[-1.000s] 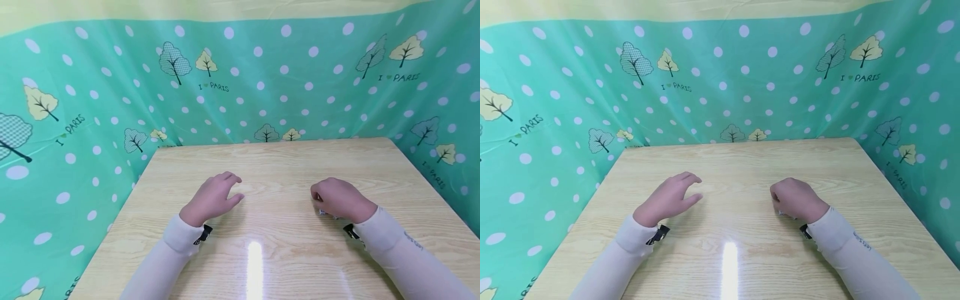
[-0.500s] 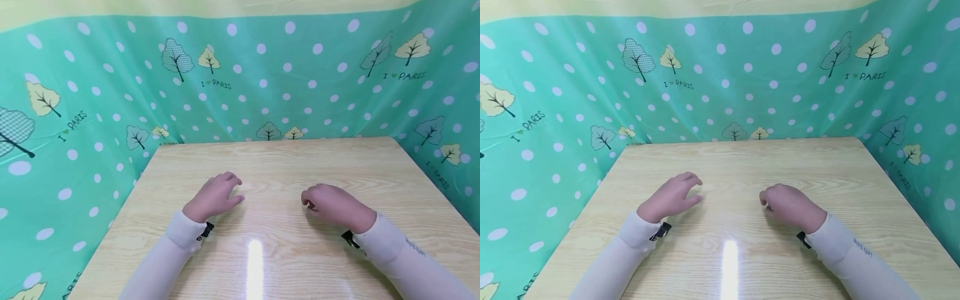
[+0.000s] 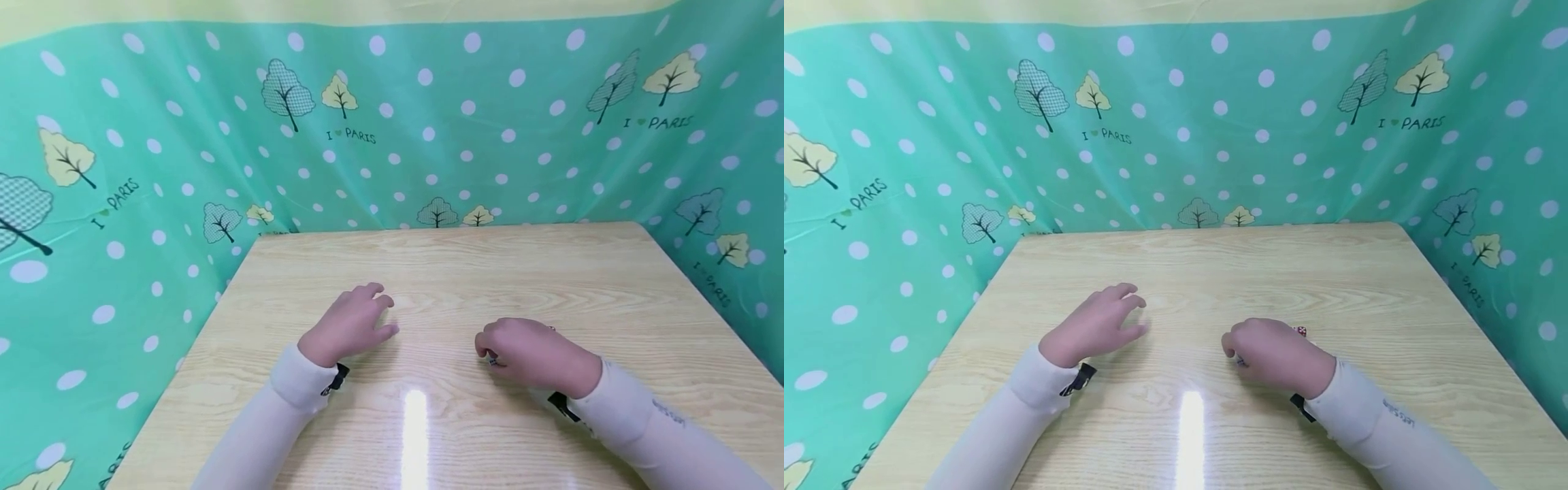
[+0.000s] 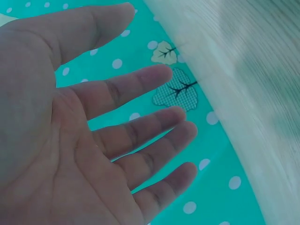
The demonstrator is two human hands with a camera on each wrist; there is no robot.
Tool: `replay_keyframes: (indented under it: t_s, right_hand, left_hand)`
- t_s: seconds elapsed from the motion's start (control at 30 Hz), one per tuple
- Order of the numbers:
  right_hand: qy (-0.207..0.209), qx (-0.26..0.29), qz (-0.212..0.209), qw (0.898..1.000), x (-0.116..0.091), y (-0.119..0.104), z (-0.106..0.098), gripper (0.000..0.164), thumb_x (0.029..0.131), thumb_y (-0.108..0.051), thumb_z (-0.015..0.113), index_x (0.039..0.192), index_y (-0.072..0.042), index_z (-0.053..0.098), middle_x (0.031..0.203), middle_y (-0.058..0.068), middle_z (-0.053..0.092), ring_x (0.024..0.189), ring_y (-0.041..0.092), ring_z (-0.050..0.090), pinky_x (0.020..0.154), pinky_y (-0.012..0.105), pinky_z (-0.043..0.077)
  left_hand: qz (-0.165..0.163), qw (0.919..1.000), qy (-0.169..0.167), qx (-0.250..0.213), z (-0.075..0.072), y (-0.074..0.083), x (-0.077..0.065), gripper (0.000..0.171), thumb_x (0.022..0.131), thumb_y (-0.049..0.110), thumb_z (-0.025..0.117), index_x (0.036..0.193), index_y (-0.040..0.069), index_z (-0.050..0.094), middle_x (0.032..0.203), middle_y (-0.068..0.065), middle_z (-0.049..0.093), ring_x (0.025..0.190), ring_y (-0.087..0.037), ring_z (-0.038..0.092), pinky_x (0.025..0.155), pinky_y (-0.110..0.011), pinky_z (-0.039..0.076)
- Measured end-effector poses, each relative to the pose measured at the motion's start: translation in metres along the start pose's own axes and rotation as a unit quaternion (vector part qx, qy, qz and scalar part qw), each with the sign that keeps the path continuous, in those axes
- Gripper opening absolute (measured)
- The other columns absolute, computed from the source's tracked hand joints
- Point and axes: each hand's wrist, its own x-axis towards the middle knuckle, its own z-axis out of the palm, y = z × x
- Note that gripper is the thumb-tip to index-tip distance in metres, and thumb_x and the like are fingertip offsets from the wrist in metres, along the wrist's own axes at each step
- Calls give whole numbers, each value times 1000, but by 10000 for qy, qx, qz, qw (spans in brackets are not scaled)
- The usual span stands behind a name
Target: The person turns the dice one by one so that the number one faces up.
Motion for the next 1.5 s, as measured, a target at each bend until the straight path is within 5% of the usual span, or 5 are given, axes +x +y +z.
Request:
replay_keyframes:
  t_s: [0.63, 0.87, 1.07, 1.27, 1.5]
  right_hand:
    - [-35, -68, -280, 9996, 4, -8, 12, 23, 76, -7, 86, 87, -20, 71, 79, -12, 62, 69, 1, 51, 62, 25, 50]
    - [-121, -27, -260, 9996, 3, -7, 8, 23, 76, -6, 86, 91, -18, 72, 85, -9, 65, 72, 1, 55, 65, 25, 52]
    - [-75, -46, -228, 9997, 1, -7, 6, 27, 73, -4, 86, 93, -19, 73, 88, -8, 66, 73, 2, 57, 64, 25, 52]
    - [-50, -297, -222, 9993, 3, -10, 11, 26, 74, -7, 88, 92, -20, 74, 84, -9, 63, 70, 2, 55, 62, 25, 52]
    - [-48, -416, -261, 9988, 4, -10, 14, 23, 74, -7, 87, 87, -21, 73, 78, -11, 57, 66, 1, 49, 59, 23, 47]
  left_hand:
    - [1336, 9901, -420, -99, 8, 31, -2, 41, 98, 40, 68, 132, 16, 68, 152, -11, 54, 135, -29, 57, 112, -47, 45]
    - [2109, 9766, 69, -427, -2, 27, -1, 36, 100, 36, 67, 131, 17, 67, 145, -3, 59, 131, -21, 59, 110, -43, 46]
    - [1706, 9809, 637, -686, -20, 3, -2, 34, 100, 32, 68, 129, 15, 67, 140, -4, 62, 129, -24, 60, 109, -47, 47]
    - [521, 9971, 295, -462, -24, -23, -3, 46, 100, 38, 67, 137, 12, 64, 144, -7, 59, 133, -28, 57, 110, -52, 45]
    - [-248, 9995, 168, -92, -10, -33, 1, 52, 97, 39, 70, 136, 6, 64, 138, -14, 62, 122, -34, 63, 101, -56, 50]
